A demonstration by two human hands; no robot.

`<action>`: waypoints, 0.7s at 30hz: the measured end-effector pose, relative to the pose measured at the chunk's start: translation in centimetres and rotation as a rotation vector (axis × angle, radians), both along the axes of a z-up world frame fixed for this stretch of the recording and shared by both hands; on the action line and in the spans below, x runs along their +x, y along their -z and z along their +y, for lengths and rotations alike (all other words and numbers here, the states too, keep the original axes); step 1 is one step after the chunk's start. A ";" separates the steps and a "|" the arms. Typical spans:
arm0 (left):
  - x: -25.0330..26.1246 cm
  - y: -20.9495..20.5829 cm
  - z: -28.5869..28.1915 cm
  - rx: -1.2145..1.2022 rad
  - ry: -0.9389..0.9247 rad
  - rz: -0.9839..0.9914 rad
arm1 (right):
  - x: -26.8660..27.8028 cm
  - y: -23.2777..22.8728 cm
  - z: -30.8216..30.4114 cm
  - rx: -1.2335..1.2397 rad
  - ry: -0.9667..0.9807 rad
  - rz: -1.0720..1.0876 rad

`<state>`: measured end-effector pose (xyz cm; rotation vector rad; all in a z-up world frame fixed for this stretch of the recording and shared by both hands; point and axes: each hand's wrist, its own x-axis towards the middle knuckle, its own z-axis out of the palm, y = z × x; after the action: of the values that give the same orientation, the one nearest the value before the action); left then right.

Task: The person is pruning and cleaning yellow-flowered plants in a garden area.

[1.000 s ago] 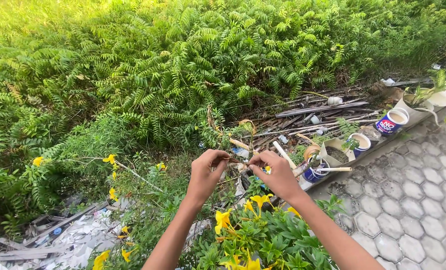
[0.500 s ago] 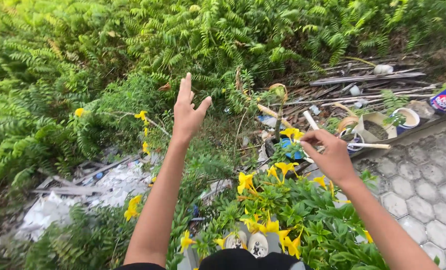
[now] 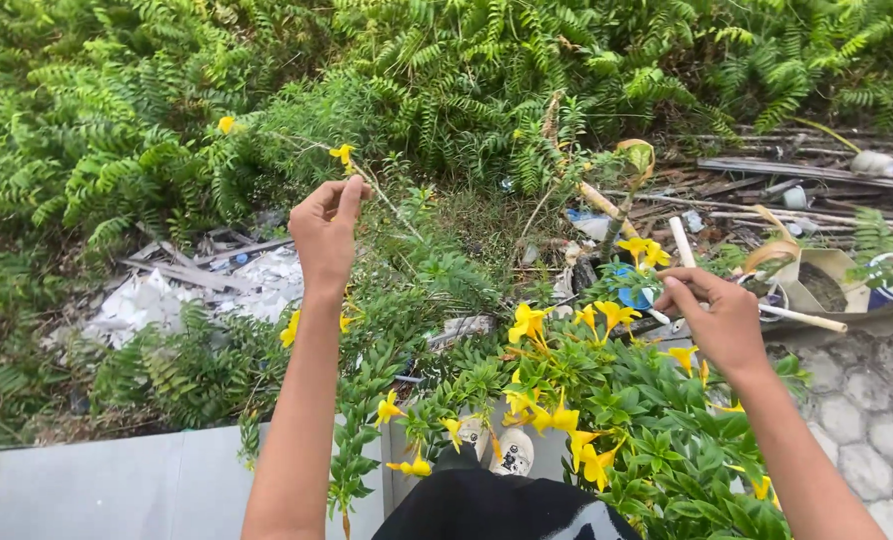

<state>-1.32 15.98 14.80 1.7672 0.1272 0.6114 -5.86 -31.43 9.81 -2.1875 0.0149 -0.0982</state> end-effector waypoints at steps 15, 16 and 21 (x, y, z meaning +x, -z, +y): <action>-10.4 5.0 12.7 -0.103 -0.099 -0.108 | -1.2 1.6 9.4 0.046 -0.114 -0.028; -11.2 5.4 13.7 -0.129 -0.118 -0.048 | -1.3 1.5 10.6 0.053 -0.123 -0.039; -15.2 7.0 18.2 -0.094 -0.178 0.130 | -3.8 1.9 16.9 0.132 -0.143 -0.007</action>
<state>-16.48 34.18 7.76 1.7153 0.4006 0.6081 -9.70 -14.52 7.91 -2.0492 -0.1351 -0.0238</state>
